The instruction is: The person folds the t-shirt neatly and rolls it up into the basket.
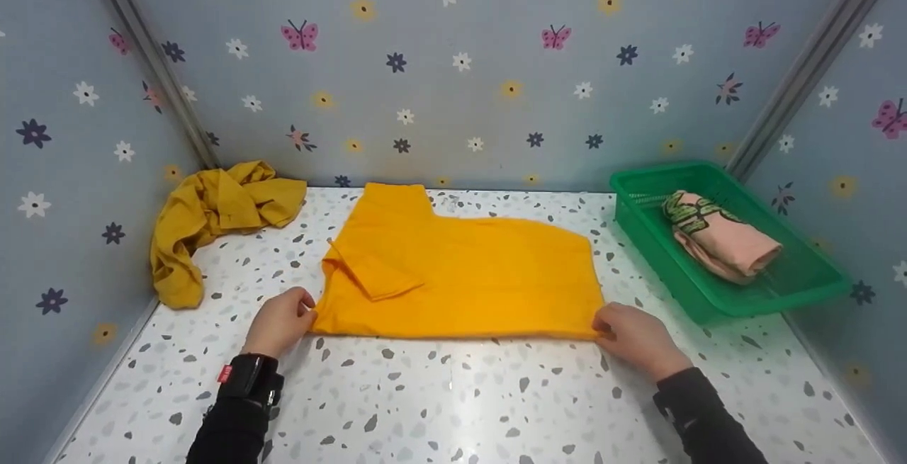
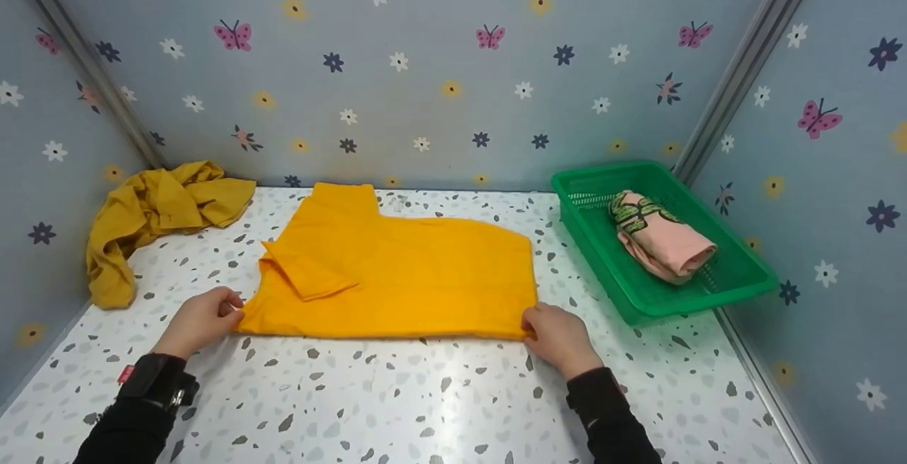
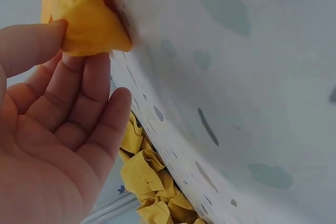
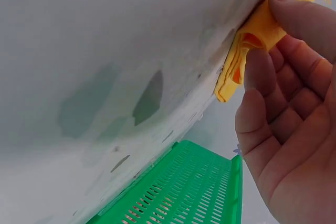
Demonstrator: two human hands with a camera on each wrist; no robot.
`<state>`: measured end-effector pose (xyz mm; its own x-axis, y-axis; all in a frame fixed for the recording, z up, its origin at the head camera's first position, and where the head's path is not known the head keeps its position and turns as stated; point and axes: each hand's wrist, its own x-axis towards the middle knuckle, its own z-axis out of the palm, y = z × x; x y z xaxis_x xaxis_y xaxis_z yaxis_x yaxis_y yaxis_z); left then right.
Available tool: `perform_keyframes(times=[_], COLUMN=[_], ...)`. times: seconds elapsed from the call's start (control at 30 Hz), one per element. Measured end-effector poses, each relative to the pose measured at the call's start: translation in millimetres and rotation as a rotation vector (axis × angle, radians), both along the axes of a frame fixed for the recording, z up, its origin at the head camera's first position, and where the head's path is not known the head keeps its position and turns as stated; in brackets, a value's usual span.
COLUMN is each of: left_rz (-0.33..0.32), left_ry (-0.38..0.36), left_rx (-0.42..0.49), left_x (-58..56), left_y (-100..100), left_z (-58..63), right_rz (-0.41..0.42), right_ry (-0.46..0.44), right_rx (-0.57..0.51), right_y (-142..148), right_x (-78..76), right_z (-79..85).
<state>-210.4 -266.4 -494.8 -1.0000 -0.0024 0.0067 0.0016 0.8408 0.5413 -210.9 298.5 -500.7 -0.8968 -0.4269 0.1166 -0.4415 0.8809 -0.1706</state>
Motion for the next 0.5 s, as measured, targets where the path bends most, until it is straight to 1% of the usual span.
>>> perform_keyframes(times=[0.1,0.2,0.33,0.5], left_rz=[-0.006,-0.03,-0.062,-0.076], left_ry=[-0.014,0.001,0.023,0.006], left_rx=[-0.015,-0.03,-0.038,-0.047], left_x=[1.8,4.6,8.2,11.5], left_y=[-1,-3,-3,0], left_z=[-0.7,-1.6,-2.2,-2.3], right_rz=[0.019,0.027,0.013,-0.003], right_ry=[0.003,0.0,-0.014,-0.044], right_rx=[0.0,-0.004,0.0,-0.007], right_y=[-2,-1,1,4], right_x=[-0.9,-0.4,1.9,7.5], right_z=[-0.3,-0.9,-0.7,2.3])
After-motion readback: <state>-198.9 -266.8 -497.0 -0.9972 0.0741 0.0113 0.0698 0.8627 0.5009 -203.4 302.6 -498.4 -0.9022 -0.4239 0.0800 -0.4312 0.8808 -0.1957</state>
